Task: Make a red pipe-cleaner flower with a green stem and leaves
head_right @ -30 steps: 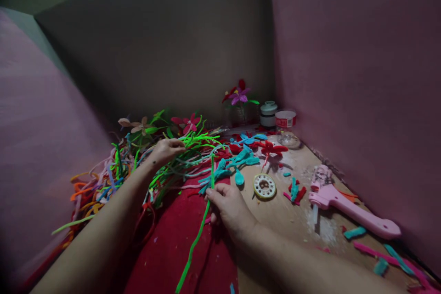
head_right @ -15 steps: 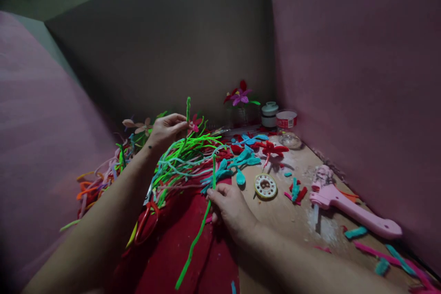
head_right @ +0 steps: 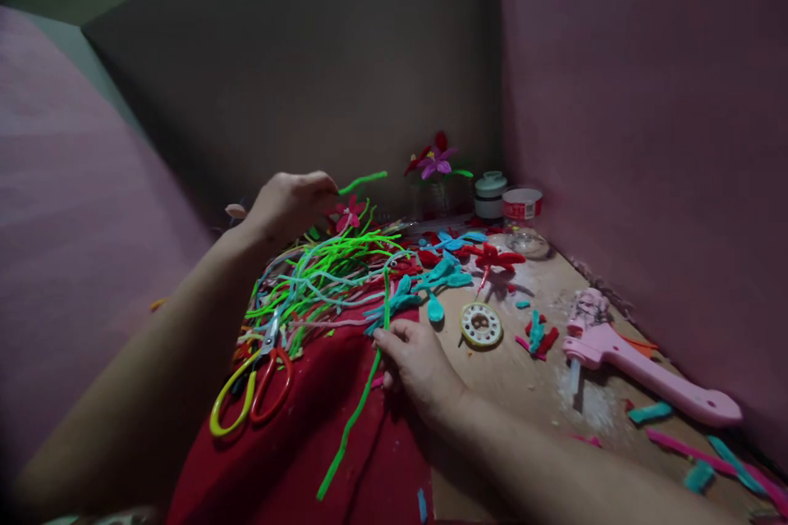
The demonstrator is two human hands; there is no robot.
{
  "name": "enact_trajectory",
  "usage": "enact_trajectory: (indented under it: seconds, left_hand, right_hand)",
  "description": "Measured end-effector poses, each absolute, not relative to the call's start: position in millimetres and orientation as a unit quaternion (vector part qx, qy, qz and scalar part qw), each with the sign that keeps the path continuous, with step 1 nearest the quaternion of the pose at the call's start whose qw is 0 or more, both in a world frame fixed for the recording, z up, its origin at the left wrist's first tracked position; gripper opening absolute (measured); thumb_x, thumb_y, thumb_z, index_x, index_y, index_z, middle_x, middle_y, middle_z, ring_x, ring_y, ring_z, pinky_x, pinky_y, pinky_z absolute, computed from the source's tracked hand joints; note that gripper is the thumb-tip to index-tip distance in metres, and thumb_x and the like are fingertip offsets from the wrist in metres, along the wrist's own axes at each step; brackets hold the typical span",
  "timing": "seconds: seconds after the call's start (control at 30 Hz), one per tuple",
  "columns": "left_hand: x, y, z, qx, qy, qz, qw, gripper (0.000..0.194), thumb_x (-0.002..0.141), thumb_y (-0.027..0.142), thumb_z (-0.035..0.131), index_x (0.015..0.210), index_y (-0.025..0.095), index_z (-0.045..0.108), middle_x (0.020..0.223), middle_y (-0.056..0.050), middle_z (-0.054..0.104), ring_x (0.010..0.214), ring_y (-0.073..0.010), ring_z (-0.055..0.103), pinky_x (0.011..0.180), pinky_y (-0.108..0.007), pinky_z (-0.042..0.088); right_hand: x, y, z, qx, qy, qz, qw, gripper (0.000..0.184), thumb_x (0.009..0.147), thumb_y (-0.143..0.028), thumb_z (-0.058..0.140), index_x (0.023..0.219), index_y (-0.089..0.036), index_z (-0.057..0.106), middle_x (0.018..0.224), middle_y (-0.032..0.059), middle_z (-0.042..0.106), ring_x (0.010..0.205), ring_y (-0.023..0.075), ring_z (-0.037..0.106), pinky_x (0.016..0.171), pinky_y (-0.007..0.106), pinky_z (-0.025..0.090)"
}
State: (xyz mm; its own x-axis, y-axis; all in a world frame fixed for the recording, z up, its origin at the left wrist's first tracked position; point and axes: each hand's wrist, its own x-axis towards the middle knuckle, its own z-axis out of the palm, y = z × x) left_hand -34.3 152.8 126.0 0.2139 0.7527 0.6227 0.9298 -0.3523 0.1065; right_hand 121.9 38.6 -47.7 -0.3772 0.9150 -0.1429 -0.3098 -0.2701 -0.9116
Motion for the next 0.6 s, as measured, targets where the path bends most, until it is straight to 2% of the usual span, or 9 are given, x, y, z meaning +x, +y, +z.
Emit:
enact_trajectory:
  seconds: [0.1,0.2,0.33,0.47,0.6]
  left_hand:
    - [-62,168,105,-0.748,-0.619,-0.138,0.196,0.017,0.073,0.031,0.053,0.079,0.022,0.066,0.062,-0.002,0.059,0.071,-0.0217,0.06,0.067,-0.03,0.042]
    - [-89,177,83,-0.757,-0.617,-0.122,0.175,0.019,0.072,0.023,0.05,0.081,0.021,0.067,0.07,-0.004,0.064,0.071,-0.019,0.06,0.066,-0.026,0.042]
    - [-102,168,60,-0.775,-0.599,-0.131,0.152,0.028,0.075,0.021,0.044,0.094,0.017,0.064,0.092,-0.007,0.065,0.082,-0.0168,0.059,0.072,-0.023,0.043]
    - [-98,154,33,-0.808,-0.577,-0.075,0.091,0.025,0.076,0.027,0.046,0.086,0.021,0.068,0.085,-0.001,0.068,0.077,-0.014,0.06,0.07,-0.02,0.043]
    - [-101,153,6,-0.775,-0.624,-0.021,0.096,0.024,0.073,0.022,0.045,0.076,0.022,0.069,0.072,-0.006,0.068,0.07,-0.0188,0.062,0.064,-0.025,0.043]
  right_hand:
    - [122,38,-48,-0.35,-0.423,0.714,0.434,0.031,0.07,-0.043,0.058,0.06,-0.017,0.043,0.036,-0.0078,0.043,0.032,0.0058,0.042,0.038,0.018,0.032]
    - [122,39,-49,-0.352,-0.428,0.713,0.429,0.031,0.071,-0.044,0.057,0.062,-0.017,0.046,0.037,-0.0071,0.045,0.032,0.0055,0.042,0.036,0.017,0.03]
    - [122,40,-49,-0.354,-0.427,0.714,0.427,0.031,0.072,-0.043,0.057,0.062,-0.017,0.045,0.039,-0.0065,0.047,0.032,0.0054,0.044,0.035,0.016,0.028]
    - [122,39,-48,-0.354,-0.425,0.715,0.427,0.03,0.071,-0.043,0.057,0.063,-0.017,0.044,0.039,-0.0074,0.045,0.033,0.0057,0.045,0.036,0.016,0.03]
    - [122,39,-48,-0.364,-0.435,0.708,0.42,0.03,0.072,-0.043,0.057,0.063,-0.017,0.045,0.039,-0.0069,0.046,0.033,0.0053,0.044,0.034,0.016,0.027]
